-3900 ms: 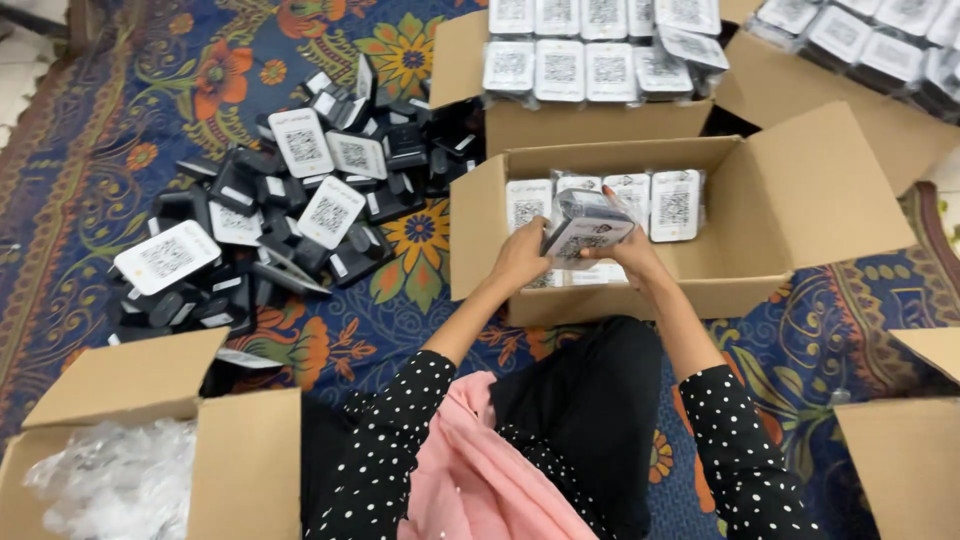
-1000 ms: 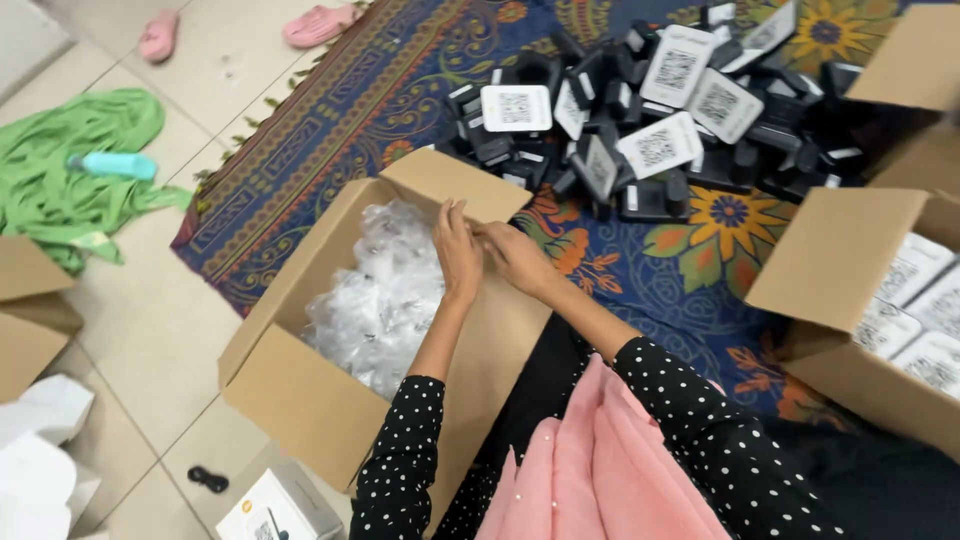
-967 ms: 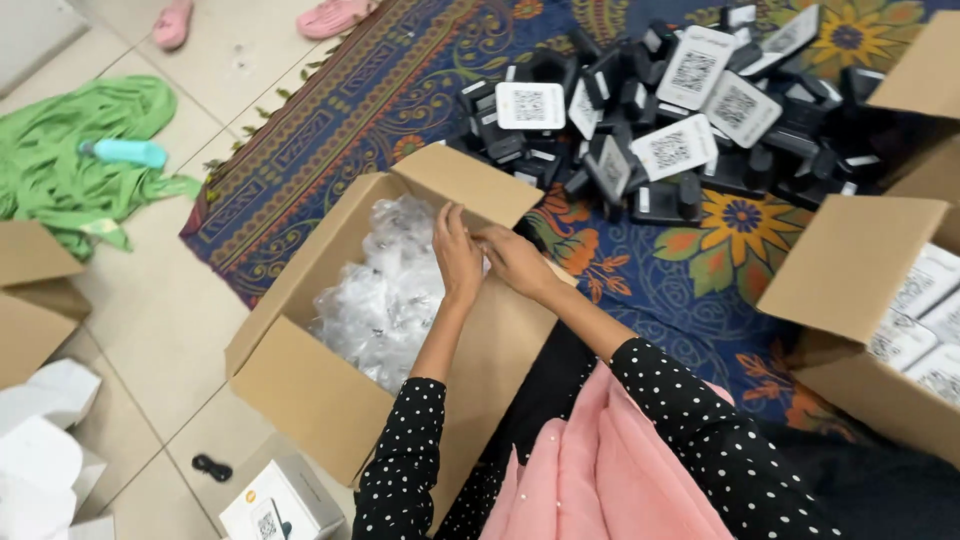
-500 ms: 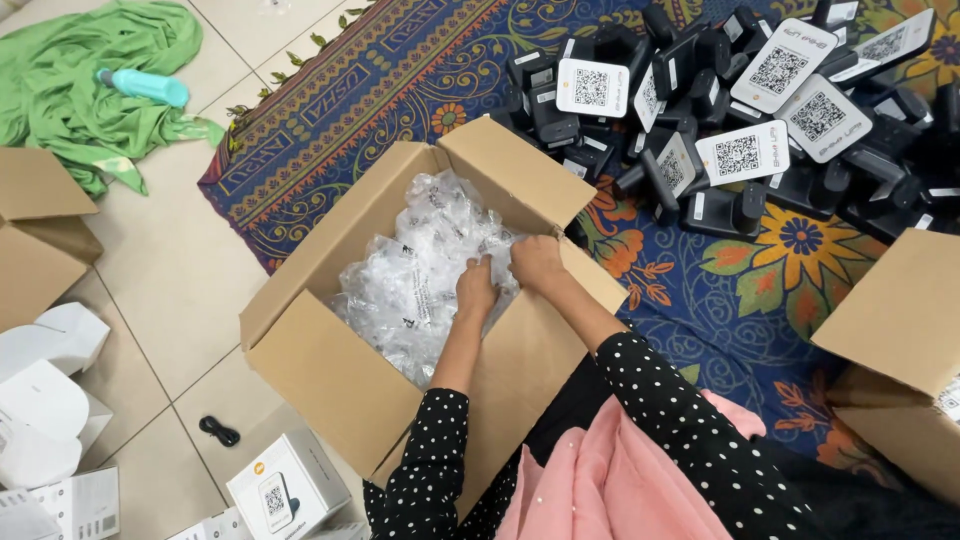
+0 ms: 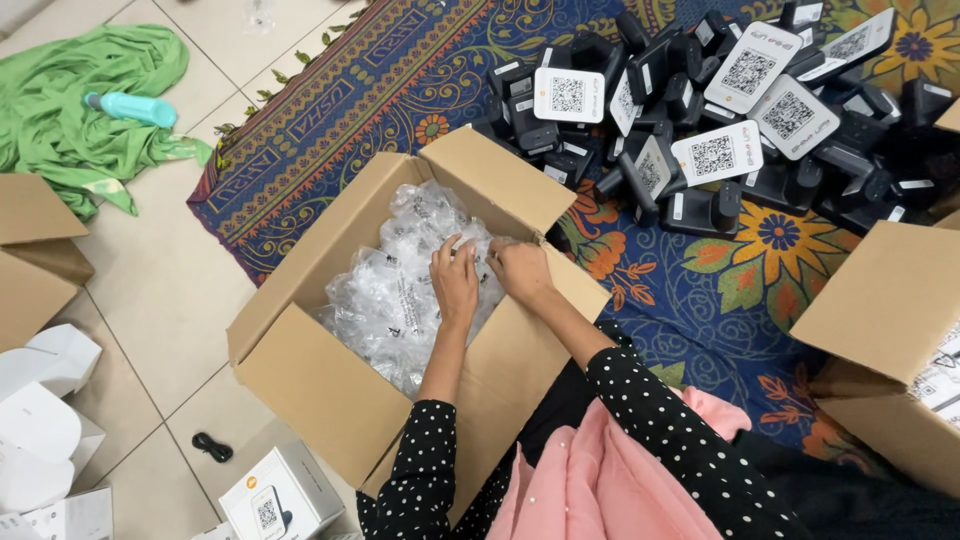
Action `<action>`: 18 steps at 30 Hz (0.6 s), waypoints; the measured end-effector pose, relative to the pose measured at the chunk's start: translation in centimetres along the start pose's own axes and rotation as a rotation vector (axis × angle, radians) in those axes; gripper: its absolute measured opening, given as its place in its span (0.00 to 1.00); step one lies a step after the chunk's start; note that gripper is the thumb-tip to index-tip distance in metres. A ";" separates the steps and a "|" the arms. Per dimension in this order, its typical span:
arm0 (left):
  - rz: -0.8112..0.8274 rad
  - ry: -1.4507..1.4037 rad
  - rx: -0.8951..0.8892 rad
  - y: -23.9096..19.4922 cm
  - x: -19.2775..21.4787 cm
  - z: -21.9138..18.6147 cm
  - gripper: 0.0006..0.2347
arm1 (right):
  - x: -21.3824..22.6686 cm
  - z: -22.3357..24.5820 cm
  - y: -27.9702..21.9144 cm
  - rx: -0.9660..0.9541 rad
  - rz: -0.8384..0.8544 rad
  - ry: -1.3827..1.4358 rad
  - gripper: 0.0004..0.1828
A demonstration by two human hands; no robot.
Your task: The person packages small electronic devices into individual plastic bags and then places them into cardboard shipping boxes.
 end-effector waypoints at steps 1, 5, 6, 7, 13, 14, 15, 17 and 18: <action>-0.003 -0.001 -0.006 0.0 0.4 -0.8 0.08 | 0.5 0.0 -0.4 0.000 -0.006 -0.003 0.11; -0.068 -0.005 -0.142 0.7 2.6 -5.0 0.12 | 3.0 0.2 -2.6 0.047 -0.156 0.321 0.10; -0.075 -0.026 -0.164 1.1 3.1 -6.4 0.12 | 3.8 0.0 -3.2 0.030 -0.182 0.458 0.11; -0.076 -0.030 -0.175 1.8 3.1 -7.7 0.12 | 5.4 -0.1 -3.7 0.028 -0.193 0.454 0.11; -0.042 0.038 -0.409 5.0 1.4 -15.9 0.16 | 11.7 -2.8 -7.0 0.138 -0.501 0.223 0.17; 0.011 0.021 -0.452 5.3 0.8 -17.0 0.17 | 11.8 -4.1 -7.4 0.163 -0.529 0.279 0.15; 0.065 0.005 -0.494 5.7 0.3 -18.1 0.18 | 12.0 -5.3 -7.7 0.190 -0.557 0.335 0.13; 0.066 -0.030 -0.533 6.3 -0.8 -20.3 0.17 | 8.6 -11.4 -6.9 0.217 -0.474 0.826 0.12; 0.070 -0.058 -0.552 6.2 -1.4 -21.2 0.15 | 6.4 -14.4 -6.6 0.244 -0.349 1.325 0.12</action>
Point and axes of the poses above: each hand's wrist, its own y-axis towards the middle knuckle, its own x-axis out of the back of the hand, z = x × y, the point moved 2 cm from there along y, towards the middle knuckle, and after that the axes turned 13 degrees about z, right-handed, at the moved point
